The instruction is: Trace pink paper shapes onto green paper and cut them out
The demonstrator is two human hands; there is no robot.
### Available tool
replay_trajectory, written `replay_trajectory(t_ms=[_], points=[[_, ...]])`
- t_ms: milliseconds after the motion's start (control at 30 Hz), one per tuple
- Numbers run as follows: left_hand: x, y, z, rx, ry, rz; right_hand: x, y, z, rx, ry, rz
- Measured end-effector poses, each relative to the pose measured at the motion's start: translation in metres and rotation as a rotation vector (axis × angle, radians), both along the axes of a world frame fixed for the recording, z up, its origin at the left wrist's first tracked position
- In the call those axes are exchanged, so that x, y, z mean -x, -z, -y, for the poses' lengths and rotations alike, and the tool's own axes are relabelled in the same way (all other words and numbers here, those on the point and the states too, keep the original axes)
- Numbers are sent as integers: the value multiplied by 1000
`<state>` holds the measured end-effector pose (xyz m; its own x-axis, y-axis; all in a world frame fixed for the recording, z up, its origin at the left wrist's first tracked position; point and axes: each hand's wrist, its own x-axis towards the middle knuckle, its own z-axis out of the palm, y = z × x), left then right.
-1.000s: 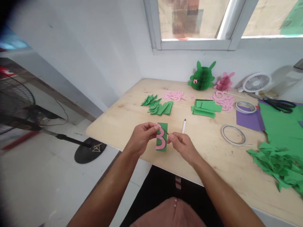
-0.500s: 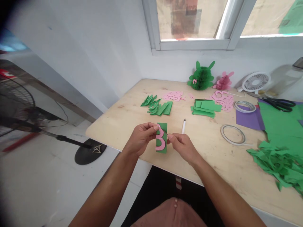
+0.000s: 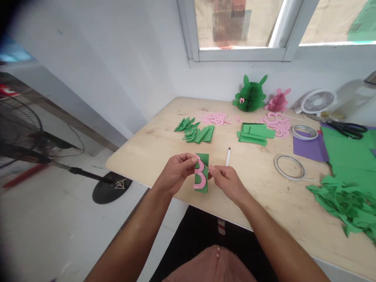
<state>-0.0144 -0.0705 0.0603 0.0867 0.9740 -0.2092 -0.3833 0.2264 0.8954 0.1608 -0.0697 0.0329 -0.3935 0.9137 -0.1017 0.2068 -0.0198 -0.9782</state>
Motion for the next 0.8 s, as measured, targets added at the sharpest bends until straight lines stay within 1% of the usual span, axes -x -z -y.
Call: replay_trajectory(t_ms=[200,433,633,800], points=[[-1,0,1,19,23,32,0,1,0,-20,2,-13],[-2,1,2,32,45,61,0,0,1,12,8,-37],[-1,2,1,29,76,95,1,-6,2,65,12,-70],[0,4,1,38,116,142,2,-9,2,74,13,-93]])
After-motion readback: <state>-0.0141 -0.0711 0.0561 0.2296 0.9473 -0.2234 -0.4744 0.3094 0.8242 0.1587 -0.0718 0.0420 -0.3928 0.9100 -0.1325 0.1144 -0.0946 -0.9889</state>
